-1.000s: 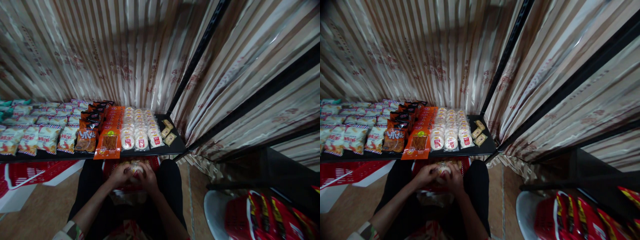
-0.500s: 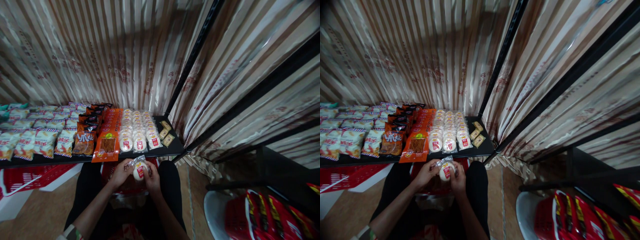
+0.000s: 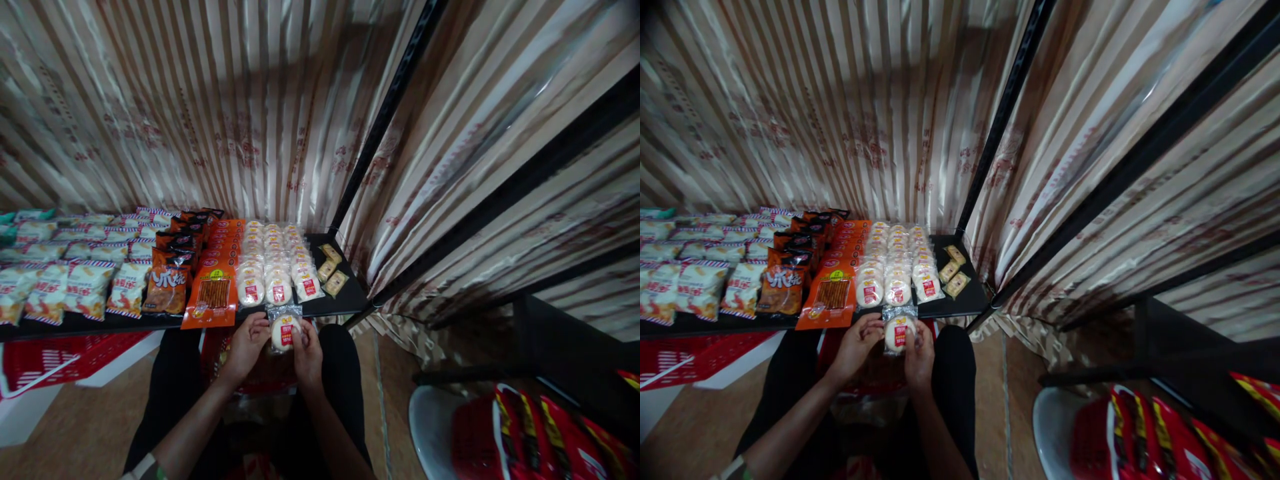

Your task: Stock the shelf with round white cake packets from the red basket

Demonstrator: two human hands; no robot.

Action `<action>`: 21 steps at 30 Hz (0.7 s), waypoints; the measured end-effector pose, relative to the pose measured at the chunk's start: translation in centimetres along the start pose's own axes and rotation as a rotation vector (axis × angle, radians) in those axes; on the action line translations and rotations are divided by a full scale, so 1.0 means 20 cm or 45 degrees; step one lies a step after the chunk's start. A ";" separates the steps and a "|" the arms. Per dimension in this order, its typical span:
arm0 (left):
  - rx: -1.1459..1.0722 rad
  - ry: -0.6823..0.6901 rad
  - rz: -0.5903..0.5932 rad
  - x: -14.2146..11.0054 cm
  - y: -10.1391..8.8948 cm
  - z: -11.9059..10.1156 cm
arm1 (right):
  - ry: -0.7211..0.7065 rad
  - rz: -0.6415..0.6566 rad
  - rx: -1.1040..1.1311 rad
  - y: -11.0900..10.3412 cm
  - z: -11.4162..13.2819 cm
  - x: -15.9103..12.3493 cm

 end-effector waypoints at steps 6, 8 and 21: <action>0.123 0.073 0.022 -0.01 0.00 -0.01 | -0.024 -0.003 0.020 0.02 0.03 0.01; 0.151 0.101 0.042 -0.01 0.01 -0.03 | -0.032 0.003 0.038 0.02 0.04 0.01; 0.367 0.308 0.128 0.02 0.19 -0.14 | -0.200 -0.128 -0.250 -0.10 0.08 0.16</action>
Point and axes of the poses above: each hand's wrist, its own x-axis towards the middle knuckle, its own y-axis out of the palm, z = x × y, the point moved 1 cm from there along x, towards the middle knuckle, and after that the axes turned 1 degree about -x, right-handed, at the moved point
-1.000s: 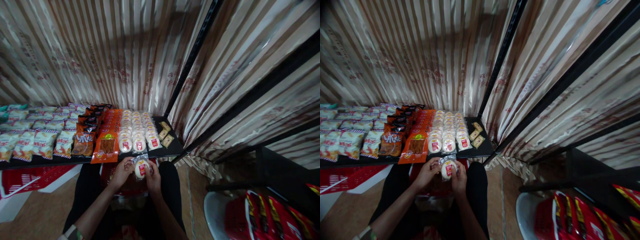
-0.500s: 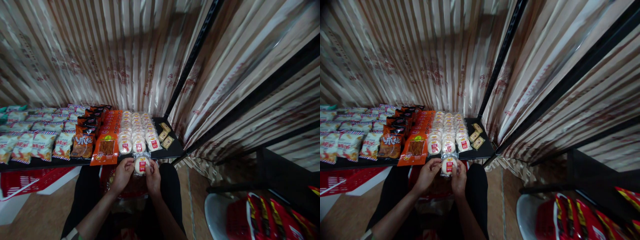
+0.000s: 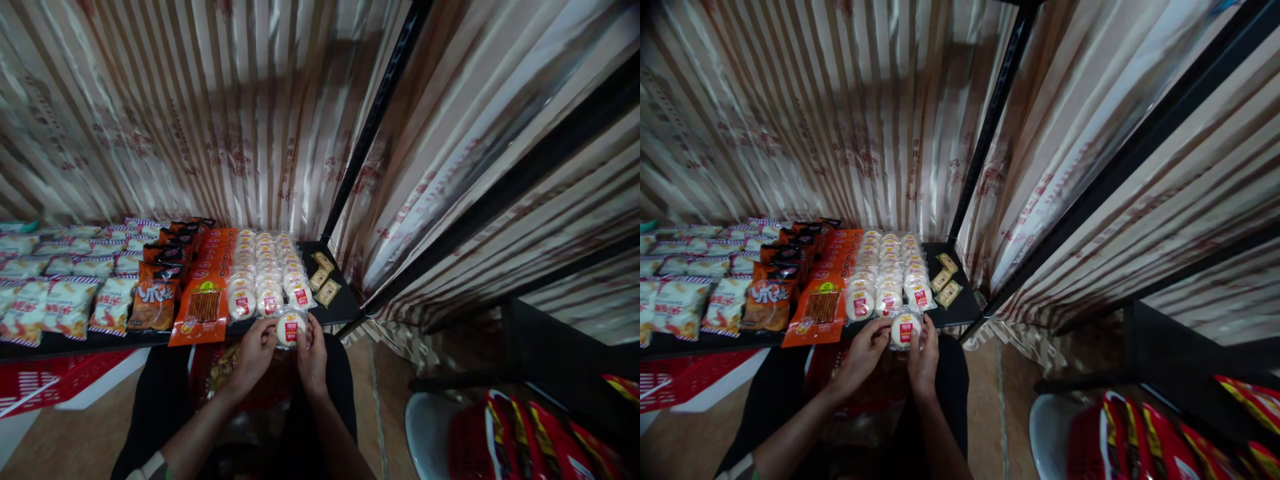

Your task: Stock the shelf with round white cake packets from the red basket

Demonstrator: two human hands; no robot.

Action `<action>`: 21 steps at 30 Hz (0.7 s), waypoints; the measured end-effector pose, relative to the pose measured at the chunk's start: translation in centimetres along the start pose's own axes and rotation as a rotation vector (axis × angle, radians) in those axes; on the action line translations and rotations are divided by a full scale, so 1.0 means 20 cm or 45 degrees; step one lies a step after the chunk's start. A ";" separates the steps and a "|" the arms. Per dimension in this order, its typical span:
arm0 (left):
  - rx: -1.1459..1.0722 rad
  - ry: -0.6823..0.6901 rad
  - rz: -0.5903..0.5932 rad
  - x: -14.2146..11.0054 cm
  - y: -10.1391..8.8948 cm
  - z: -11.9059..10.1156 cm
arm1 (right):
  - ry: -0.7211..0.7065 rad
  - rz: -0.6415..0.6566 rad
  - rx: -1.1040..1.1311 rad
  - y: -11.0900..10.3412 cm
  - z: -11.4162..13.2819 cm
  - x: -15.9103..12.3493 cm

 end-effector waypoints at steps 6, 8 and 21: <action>0.112 0.092 0.029 0.06 0.10 -0.04 | -0.064 0.018 -0.191 -0.06 0.03 0.11; 0.155 0.109 0.040 0.09 0.13 -0.05 | -0.089 0.021 -0.262 -0.07 0.04 0.13; 0.268 0.088 0.003 0.19 0.23 -0.06 | -0.316 0.029 -0.572 -0.06 -0.01 0.23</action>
Point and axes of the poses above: each hand's wrist, its own x-axis towards the middle knuckle, its own y-axis out of the palm, z = x × y, the point moved 1 cm from there along x, towards the middle knuckle, and after that the axes turned 1 degree about -x, right-handed, at the moved point
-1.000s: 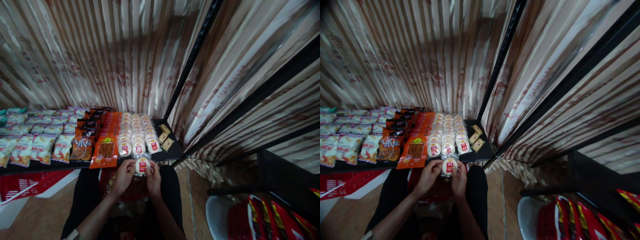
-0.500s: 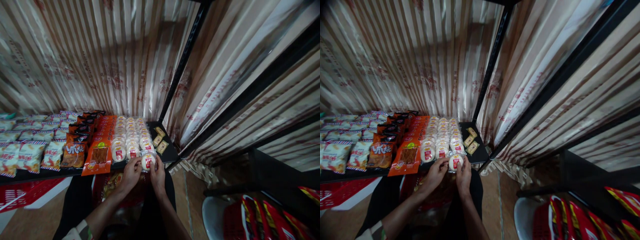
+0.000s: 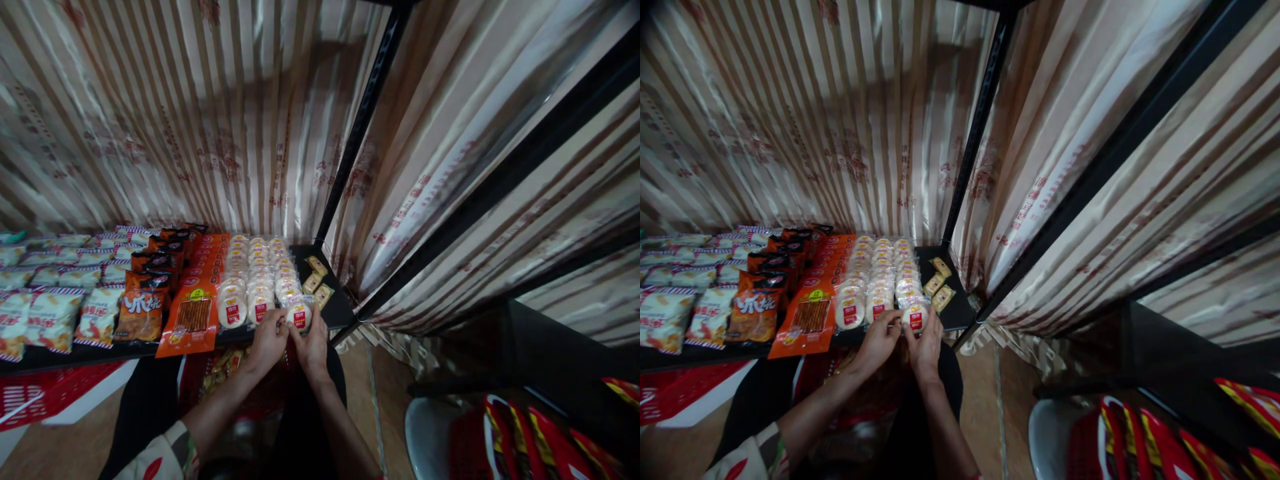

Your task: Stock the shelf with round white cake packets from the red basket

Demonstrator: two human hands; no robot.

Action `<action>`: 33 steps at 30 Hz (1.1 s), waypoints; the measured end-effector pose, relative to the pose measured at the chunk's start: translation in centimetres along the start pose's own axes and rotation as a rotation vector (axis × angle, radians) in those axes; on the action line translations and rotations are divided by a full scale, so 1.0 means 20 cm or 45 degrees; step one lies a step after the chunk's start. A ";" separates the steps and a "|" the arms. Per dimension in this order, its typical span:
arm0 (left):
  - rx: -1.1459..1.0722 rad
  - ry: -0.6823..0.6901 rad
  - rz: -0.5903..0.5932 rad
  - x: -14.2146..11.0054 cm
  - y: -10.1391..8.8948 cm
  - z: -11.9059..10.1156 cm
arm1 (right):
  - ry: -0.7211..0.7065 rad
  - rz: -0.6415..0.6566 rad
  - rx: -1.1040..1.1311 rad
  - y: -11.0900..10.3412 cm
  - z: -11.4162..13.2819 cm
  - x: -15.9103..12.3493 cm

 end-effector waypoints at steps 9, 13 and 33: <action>0.115 -0.079 0.027 0.07 0.01 0.03 | -0.083 0.053 -0.052 0.09 -0.04 0.03; 0.061 -0.098 0.027 0.07 0.03 0.06 | -0.137 0.057 -0.103 0.10 -0.06 0.04; 0.042 -0.078 0.005 0.08 0.02 0.11 | -0.155 0.074 -0.063 0.16 -0.02 0.07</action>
Point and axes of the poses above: each hand's wrist, its own x-axis towards the middle knuckle, its own y-axis out of the palm, z = x × y, the point moved 1 cm from there along x, towards the middle knuckle, and after that the axes turned 1 degree about -x, right-handed, at the moved point
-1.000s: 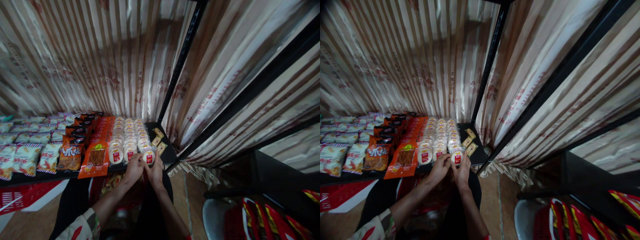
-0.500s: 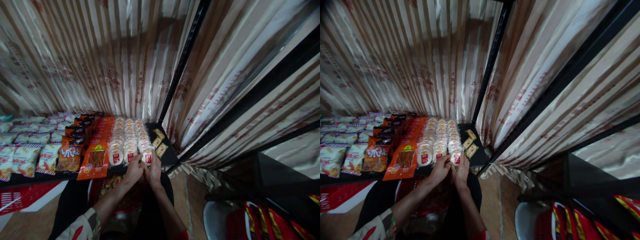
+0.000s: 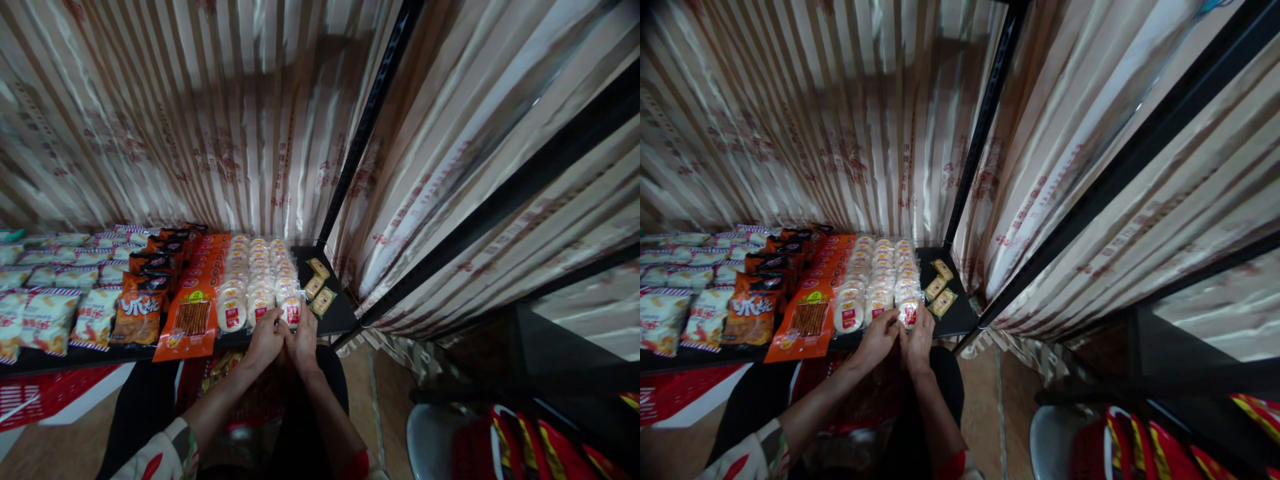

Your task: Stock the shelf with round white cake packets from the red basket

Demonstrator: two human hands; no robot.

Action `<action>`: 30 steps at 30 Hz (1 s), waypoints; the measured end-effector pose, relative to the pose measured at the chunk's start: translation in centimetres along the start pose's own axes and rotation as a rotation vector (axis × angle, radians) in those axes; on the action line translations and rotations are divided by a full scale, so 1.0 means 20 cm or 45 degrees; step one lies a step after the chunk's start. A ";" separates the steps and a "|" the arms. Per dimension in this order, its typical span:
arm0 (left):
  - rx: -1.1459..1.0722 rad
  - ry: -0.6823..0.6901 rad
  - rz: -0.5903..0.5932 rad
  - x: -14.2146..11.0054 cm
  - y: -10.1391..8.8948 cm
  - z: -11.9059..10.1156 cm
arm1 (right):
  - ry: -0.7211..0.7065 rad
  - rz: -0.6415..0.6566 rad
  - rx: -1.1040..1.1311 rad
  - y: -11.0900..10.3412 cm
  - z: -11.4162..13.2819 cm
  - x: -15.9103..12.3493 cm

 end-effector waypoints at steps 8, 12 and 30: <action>-0.050 0.007 -0.039 0.00 0.00 0.01 | 0.032 -0.097 0.089 0.00 -0.01 -0.01; -0.038 0.026 -0.040 0.00 -0.01 0.02 | 0.035 -0.097 0.136 -0.01 -0.01 0.02; 0.545 0.458 -0.208 -0.04 -0.11 0.02 | -0.044 -0.068 -0.003 0.01 -0.02 0.04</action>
Point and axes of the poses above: each hand's wrist, its own x-axis towards the middle knuckle, its own y-axis out of the palm, z = x × y, the point moved 1 cm from there along x, towards the middle knuckle, and after that the axes turned 1 degree about -x, right-handed, at the moved point
